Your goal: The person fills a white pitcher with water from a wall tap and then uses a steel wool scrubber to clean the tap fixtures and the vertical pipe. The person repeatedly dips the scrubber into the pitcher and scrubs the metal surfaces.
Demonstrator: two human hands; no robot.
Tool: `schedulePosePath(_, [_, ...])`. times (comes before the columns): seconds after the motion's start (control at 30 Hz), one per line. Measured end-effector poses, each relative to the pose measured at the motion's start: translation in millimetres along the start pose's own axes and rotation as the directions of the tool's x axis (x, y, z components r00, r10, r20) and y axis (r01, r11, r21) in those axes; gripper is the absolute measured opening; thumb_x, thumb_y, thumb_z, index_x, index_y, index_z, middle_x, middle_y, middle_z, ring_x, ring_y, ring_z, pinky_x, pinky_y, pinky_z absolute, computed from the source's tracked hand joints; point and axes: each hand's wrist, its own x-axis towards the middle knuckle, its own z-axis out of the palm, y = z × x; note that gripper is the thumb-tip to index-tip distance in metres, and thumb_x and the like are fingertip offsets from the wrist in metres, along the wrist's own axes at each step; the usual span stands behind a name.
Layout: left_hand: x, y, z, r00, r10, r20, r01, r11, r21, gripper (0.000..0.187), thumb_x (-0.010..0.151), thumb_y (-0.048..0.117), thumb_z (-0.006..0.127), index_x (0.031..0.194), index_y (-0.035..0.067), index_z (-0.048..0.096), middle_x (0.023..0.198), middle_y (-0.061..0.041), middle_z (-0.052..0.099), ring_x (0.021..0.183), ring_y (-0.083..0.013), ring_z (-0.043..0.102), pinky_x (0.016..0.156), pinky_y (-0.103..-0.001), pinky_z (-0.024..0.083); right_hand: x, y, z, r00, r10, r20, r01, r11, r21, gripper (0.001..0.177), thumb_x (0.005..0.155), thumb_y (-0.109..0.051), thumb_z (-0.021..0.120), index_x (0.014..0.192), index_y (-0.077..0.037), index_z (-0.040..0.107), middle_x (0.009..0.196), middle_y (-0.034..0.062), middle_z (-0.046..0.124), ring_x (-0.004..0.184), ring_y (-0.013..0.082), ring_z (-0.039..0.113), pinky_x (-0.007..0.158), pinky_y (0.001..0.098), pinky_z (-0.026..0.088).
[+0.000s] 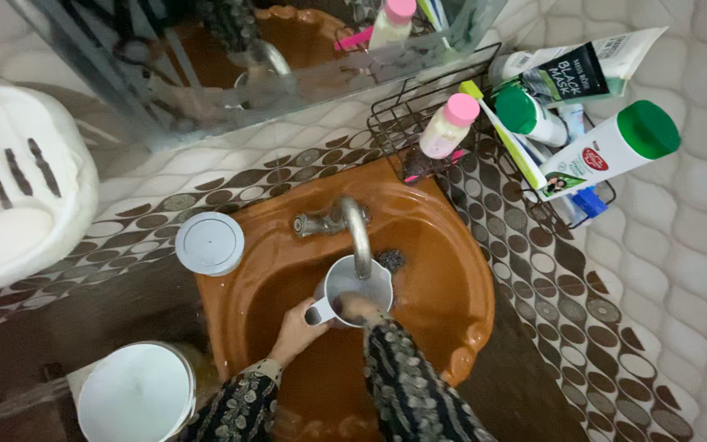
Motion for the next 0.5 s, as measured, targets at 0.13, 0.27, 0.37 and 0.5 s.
schedulePosePath(0.13, [-2.7,5.8,-14.1,1.000,0.000,0.001,0.000,0.999,-0.038,0.038,0.066,0.011,0.082,0.102,0.003,0.071,0.089,-0.009,0.076,0.083,-0.0136,0.073,0.076,-0.033,0.057,-25.4,-12.0,-53.9,0.933,0.114,-0.342,-0.039,0.975,0.217,0.021,0.083,-0.025,0.079,0.100,-0.014,0.076,0.088,0.0129,0.076,0.080,0.0258,0.075,0.073,0.0406,0.057])
schedulePosePath(0.27, [-12.3,12.3,-24.0,0.999,-0.033,-0.015,0.033,0.999,-0.004,0.030,0.067,0.010,0.080,0.094,0.002,0.070,0.079,-0.011,0.071,0.073,-0.0149,0.067,0.071,-0.033,0.055,-18.5,51.1,-73.9,0.724,0.254,-0.641,-0.046,0.945,0.323,0.021,0.092,-0.022,0.070,0.111,-0.013,0.073,0.106,0.0156,0.075,0.096,0.0300,0.073,0.084,0.0415,0.058])
schedulePosePath(0.37, [-18.4,12.8,-27.3,0.996,-0.083,-0.029,0.083,0.997,0.009,0.030,0.066,0.011,0.080,0.093,0.002,0.070,0.076,-0.011,0.071,0.071,-0.0148,0.066,0.069,-0.033,0.055,-9.9,85.9,-46.5,0.800,0.108,-0.590,-0.112,0.993,0.031,0.042,0.084,-0.016,0.070,0.126,-0.015,0.070,0.123,0.0219,0.066,0.113,0.0402,0.063,0.096,0.0458,0.053])
schedulePosePath(0.5, [-23.0,10.0,-30.0,0.993,-0.110,-0.046,0.110,0.994,0.001,0.030,0.066,0.012,0.080,0.093,0.002,0.071,0.076,-0.011,0.072,0.071,-0.0147,0.068,0.069,-0.033,0.055,1.5,79.6,-13.2,0.844,0.199,-0.497,-0.184,0.980,0.080,0.051,0.083,-0.025,0.077,0.131,-0.012,0.063,0.127,0.0246,0.061,0.114,0.0443,0.059,0.096,0.0492,0.048])
